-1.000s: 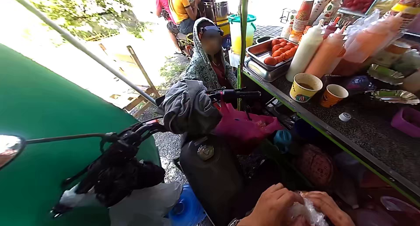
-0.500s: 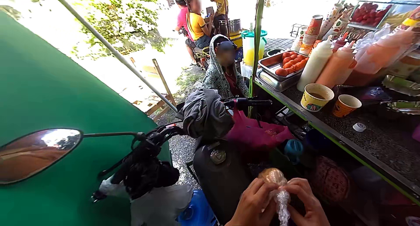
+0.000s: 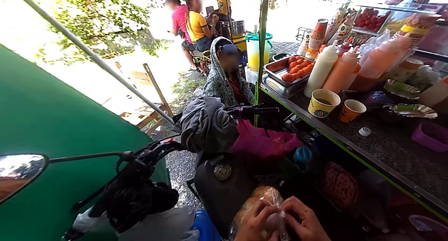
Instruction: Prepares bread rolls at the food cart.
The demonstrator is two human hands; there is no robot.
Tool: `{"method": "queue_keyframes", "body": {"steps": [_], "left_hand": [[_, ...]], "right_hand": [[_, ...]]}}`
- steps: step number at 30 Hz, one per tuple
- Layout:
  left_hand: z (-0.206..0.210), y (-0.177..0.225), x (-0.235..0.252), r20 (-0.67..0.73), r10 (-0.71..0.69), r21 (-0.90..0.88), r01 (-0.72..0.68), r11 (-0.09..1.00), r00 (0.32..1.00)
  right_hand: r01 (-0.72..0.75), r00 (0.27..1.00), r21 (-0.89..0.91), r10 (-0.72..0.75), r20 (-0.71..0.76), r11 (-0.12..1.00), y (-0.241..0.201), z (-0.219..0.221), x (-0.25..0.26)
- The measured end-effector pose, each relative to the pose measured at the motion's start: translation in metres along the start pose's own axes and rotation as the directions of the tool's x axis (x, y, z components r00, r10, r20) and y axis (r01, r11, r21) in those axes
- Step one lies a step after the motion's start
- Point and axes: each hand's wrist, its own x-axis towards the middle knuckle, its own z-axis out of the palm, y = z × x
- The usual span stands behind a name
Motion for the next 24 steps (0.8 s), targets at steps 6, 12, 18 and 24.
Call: {"method": "queue_keyframes", "body": {"steps": [6, 12, 18, 24], "left_hand": [[0.003, 0.007, 0.006, -0.057, 0.044, 0.113, -0.038, 0.993, 0.997], [0.007, 0.013, 0.005, -0.098, 0.058, 0.162, -0.041, 0.986, 0.993], [0.004, 0.001, 0.005, -0.079, 0.206, 0.149, -0.193, 0.97, 0.975], [-0.001, -0.015, 0.004, -0.029, 0.364, 0.155, -0.355, 0.922, 0.931]], "right_hand": [[0.01, 0.988, -0.18, -0.037, -0.149, 0.984, -0.004, 0.005, 0.001], [0.079, 0.984, -0.253, -0.117, -0.137, 0.964, -0.013, 0.01, -0.004], [-0.121, 0.989, 0.179, 0.135, -0.066, 0.976, -0.011, 0.002, -0.013], [-0.31, 0.95, 0.332, 0.277, 0.144, 0.891, -0.004, -0.008, -0.014]]}}
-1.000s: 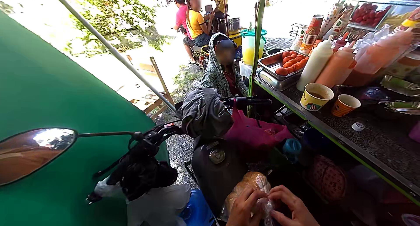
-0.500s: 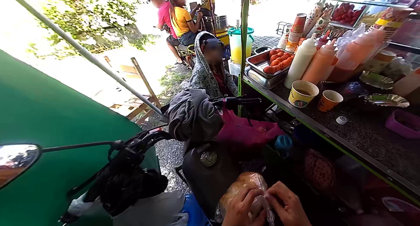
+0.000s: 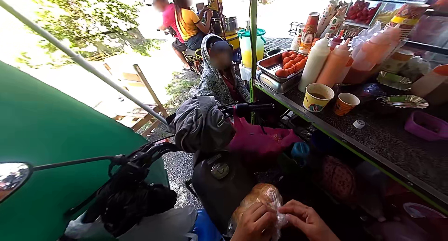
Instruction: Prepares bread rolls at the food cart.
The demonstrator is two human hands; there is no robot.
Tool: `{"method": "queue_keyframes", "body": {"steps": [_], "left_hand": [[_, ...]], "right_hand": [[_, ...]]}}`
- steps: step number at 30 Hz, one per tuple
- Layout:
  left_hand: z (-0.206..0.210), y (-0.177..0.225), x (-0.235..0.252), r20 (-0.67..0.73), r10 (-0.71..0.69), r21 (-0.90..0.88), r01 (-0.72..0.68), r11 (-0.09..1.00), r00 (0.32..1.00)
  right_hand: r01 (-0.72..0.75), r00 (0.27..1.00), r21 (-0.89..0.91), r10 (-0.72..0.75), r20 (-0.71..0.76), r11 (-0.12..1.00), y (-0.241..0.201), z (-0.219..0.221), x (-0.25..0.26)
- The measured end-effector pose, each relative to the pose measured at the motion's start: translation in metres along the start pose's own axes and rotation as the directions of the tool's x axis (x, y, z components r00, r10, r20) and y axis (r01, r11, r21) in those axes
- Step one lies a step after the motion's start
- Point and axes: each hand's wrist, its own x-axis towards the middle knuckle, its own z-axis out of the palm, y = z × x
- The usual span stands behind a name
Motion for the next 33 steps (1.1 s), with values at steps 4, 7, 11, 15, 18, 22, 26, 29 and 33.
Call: {"method": "queue_keyframes", "body": {"steps": [4, 7, 11, 15, 18, 22, 26, 29, 33], "left_hand": [[0.001, 0.005, -0.002, 0.048, -0.073, -0.016, 0.074, 0.997, 0.996], [-0.006, 0.011, 0.004, 0.245, -0.146, -0.005, 0.152, 0.988, 0.958], [-0.004, 0.005, -0.002, 0.182, -0.022, 0.021, 0.018, 1.0, 0.983], [-0.005, 0.005, -0.005, 0.097, 0.012, 0.0, -0.012, 1.0, 0.995], [-0.003, 0.003, -0.005, 0.046, -0.021, -0.038, 0.023, 0.999, 0.999], [0.005, 0.005, -0.007, -0.015, -0.077, -0.073, 0.075, 0.994, 0.997], [0.012, 0.007, -0.011, -0.048, -0.102, -0.053, 0.099, 0.994, 0.994], [0.015, 0.007, -0.013, -0.063, -0.116, -0.047, 0.113, 0.992, 0.991], [0.014, 0.006, -0.015, -0.045, -0.144, -0.056, 0.141, 0.988, 0.989]], "right_hand": [[0.058, 0.996, -0.101, -0.05, 0.077, 0.993, 0.004, -0.009, 0.004], [0.058, 0.998, -0.099, -0.054, 0.045, 0.993, 0.008, -0.006, 0.002], [0.07, 0.997, -0.149, -0.065, 0.038, 0.986, 0.004, -0.004, 0.003], [0.202, 0.975, -0.257, -0.168, 0.146, 0.945, 0.008, -0.009, 0.003], [0.296, 0.953, -0.265, -0.267, 0.141, 0.918, 0.016, -0.009, 0.005], [0.314, 0.948, -0.297, -0.282, 0.149, 0.902, 0.016, -0.009, 0.007], [0.328, 0.944, -0.369, -0.289, 0.158, 0.87, 0.016, -0.006, 0.009], [0.333, 0.943, -0.408, -0.293, 0.158, 0.85, 0.016, -0.004, 0.01], [0.327, 0.944, -0.434, -0.272, 0.185, 0.84, 0.012, -0.003, 0.011]]}}
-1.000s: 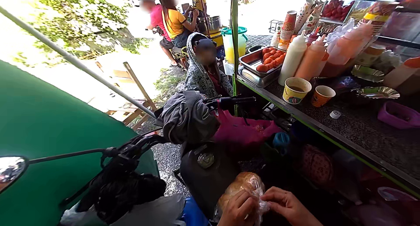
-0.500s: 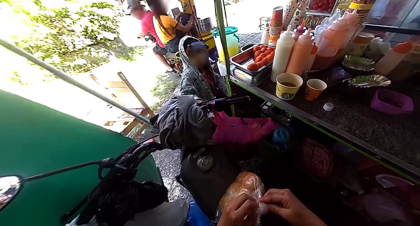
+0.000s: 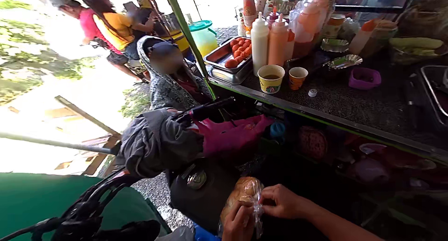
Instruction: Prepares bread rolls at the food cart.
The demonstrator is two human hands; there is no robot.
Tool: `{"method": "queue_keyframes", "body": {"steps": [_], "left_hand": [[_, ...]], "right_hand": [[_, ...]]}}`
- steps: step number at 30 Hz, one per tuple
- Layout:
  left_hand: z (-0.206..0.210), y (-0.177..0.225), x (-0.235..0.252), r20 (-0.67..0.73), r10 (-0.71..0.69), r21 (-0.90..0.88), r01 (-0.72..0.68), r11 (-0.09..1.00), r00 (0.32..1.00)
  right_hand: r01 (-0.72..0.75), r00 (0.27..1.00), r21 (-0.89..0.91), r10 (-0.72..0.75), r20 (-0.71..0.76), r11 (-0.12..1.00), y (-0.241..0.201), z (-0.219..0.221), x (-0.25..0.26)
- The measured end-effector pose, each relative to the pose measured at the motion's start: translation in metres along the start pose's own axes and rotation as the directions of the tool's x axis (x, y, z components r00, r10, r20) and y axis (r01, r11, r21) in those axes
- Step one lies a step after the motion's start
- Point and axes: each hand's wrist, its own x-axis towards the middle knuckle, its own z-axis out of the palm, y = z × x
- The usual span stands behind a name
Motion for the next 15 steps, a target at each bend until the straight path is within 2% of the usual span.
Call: {"method": "queue_keyframes", "body": {"steps": [2, 5, 7, 9, 11, 13, 15], "left_hand": [[-0.002, 0.0, 0.0, 0.04, -0.018, -0.03, 0.019, 0.999, 0.999], [-0.01, -0.001, 0.006, 0.227, -0.036, -0.068, 0.052, 0.996, 0.973], [-0.011, 0.005, 0.015, 0.31, -0.059, -0.03, 0.071, 0.997, 0.949], [-0.009, 0.013, 0.02, 0.306, -0.094, 0.045, 0.084, 0.995, 0.947], [-0.003, 0.013, 0.025, 0.25, -0.085, 0.081, 0.067, 0.994, 0.965], [0.002, 0.011, 0.025, 0.217, -0.078, 0.075, 0.063, 0.995, 0.973], [0.004, 0.012, 0.023, 0.218, -0.098, 0.065, 0.085, 0.994, 0.971]], "right_hand": [[0.008, 1.0, -0.016, -0.008, -0.008, 1.0, -0.003, 0.003, -0.002], [0.001, 0.999, -0.03, -0.002, -0.037, 1.0, -0.005, 0.009, -0.006], [-0.027, 0.994, -0.061, 0.02, -0.111, 0.998, -0.007, 0.01, -0.011], [-0.078, 0.974, -0.031, 0.07, -0.214, 0.996, -0.007, 0.012, -0.015], [-0.175, 0.931, 0.195, 0.226, -0.285, 0.965, 0.0, 0.004, -0.017], [-0.297, 0.845, 0.447, 0.45, -0.289, 0.844, 0.009, -0.015, -0.019], [-0.34, 0.747, 0.521, 0.562, -0.356, 0.783, 0.02, -0.028, -0.02]]}}
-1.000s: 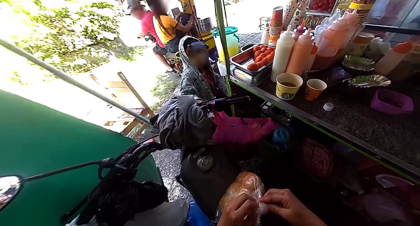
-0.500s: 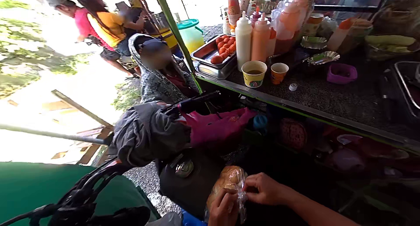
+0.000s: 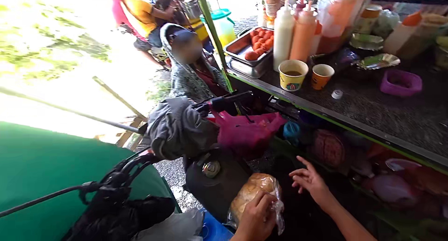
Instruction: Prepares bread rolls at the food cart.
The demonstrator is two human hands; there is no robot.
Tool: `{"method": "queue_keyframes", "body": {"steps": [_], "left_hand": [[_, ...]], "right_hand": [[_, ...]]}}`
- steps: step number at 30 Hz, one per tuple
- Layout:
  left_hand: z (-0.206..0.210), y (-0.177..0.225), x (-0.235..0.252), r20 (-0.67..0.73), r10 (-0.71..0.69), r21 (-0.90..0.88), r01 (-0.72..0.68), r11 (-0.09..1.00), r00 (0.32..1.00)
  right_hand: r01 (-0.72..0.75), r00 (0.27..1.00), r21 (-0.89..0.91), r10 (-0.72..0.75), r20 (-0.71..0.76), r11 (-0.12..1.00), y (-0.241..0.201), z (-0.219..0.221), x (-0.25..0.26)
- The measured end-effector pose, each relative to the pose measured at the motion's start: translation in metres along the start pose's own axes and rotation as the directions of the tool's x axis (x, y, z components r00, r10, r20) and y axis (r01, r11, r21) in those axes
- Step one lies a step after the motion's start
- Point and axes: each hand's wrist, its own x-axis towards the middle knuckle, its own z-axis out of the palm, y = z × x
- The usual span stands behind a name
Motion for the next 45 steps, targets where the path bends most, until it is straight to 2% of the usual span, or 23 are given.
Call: {"method": "queue_keyframes", "body": {"steps": [2, 3, 5, 7, 9, 12, 14, 17, 19, 21, 28, 32, 36, 40, 43, 45], "left_hand": [[0.002, -0.001, -0.001, -0.005, -0.006, -0.019, 0.005, 1.0, 1.0], [0.003, -0.001, -0.001, -0.013, -0.003, -0.03, 0.002, 1.0, 1.0], [0.004, -0.003, -0.004, -0.033, 0.005, -0.044, -0.007, 0.999, 0.999], [0.005, -0.004, -0.007, -0.057, 0.011, -0.054, -0.014, 0.998, 0.998], [0.004, -0.004, -0.009, -0.084, 0.003, -0.05, -0.007, 0.999, 0.996], [0.003, -0.005, -0.011, -0.093, 0.005, -0.066, -0.011, 0.998, 0.996], [0.001, -0.006, -0.01, -0.052, 0.008, -0.113, -0.014, 0.994, 0.999], [-0.014, -0.006, -0.007, 0.127, -0.095, -0.254, 0.125, 0.959, 0.987], [-0.025, -0.005, -0.001, 0.267, -0.171, -0.335, 0.257, 0.906, 0.948], [-0.03, -0.006, 0.004, 0.357, -0.197, -0.356, 0.328, 0.875, 0.913], [-0.041, -0.01, 0.016, 0.54, -0.076, -0.332, 0.295, 0.896, 0.838], [-0.046, -0.008, 0.019, 0.566, -0.048, -0.31, 0.266, 0.913, 0.823], [-0.041, -0.006, 0.014, 0.484, -0.03, -0.282, 0.189, 0.941, 0.874], [-0.035, -0.002, 0.01, 0.455, -0.033, -0.212, 0.144, 0.967, 0.89], [-0.034, 0.001, 0.007, 0.433, -0.031, -0.197, 0.128, 0.972, 0.901], [-0.032, 0.0, 0.004, 0.408, -0.011, -0.201, 0.101, 0.974, 0.913]], "right_hand": [[-0.007, 0.997, -0.025, 0.006, -0.071, 1.0, 0.0, -0.003, 0.0], [0.007, 1.0, -0.059, -0.009, -0.029, 0.998, -0.002, -0.002, -0.005], [0.056, 0.984, -0.115, -0.035, 0.174, 0.992, -0.005, 0.004, -0.018], [0.115, 0.917, -0.122, -0.057, 0.396, 0.986, -0.006, 0.01, -0.027], [0.135, 0.864, -0.071, -0.082, 0.497, 0.988, -0.003, 0.014, -0.029], [0.158, 0.86, -0.056, -0.109, 0.498, 0.986, 0.002, 0.02, -0.025], [0.22, 0.868, -0.091, -0.152, 0.472, 0.971, 0.004, 0.025, -0.025], [0.288, 0.868, -0.157, -0.188, 0.46, 0.945, 0.004, 0.029, -0.023], [0.337, 0.851, -0.187, -0.213, 0.48, 0.923, 0.005, 0.03, -0.021], [0.388, 0.826, -0.205, -0.24, 0.511, 0.898, 0.006, 0.032, -0.019], [0.44, 0.805, -0.176, -0.3, 0.512, 0.881, 0.012, 0.037, -0.021], [0.336, 0.824, -0.124, -0.228, 0.518, 0.934, 0.014, 0.037, -0.02], [0.198, 0.784, -0.07, -0.115, 0.61, 0.978, 0.007, 0.023, -0.013], [0.367, 0.766, -0.188, -0.181, 0.617, 0.911, 0.0, 0.023, -0.013], [0.517, 0.7, -0.283, -0.208, 0.684, 0.808, -0.01, 0.025, -0.012], [0.565, 0.661, -0.278, -0.225, 0.715, 0.777, -0.014, 0.025, -0.009]]}}
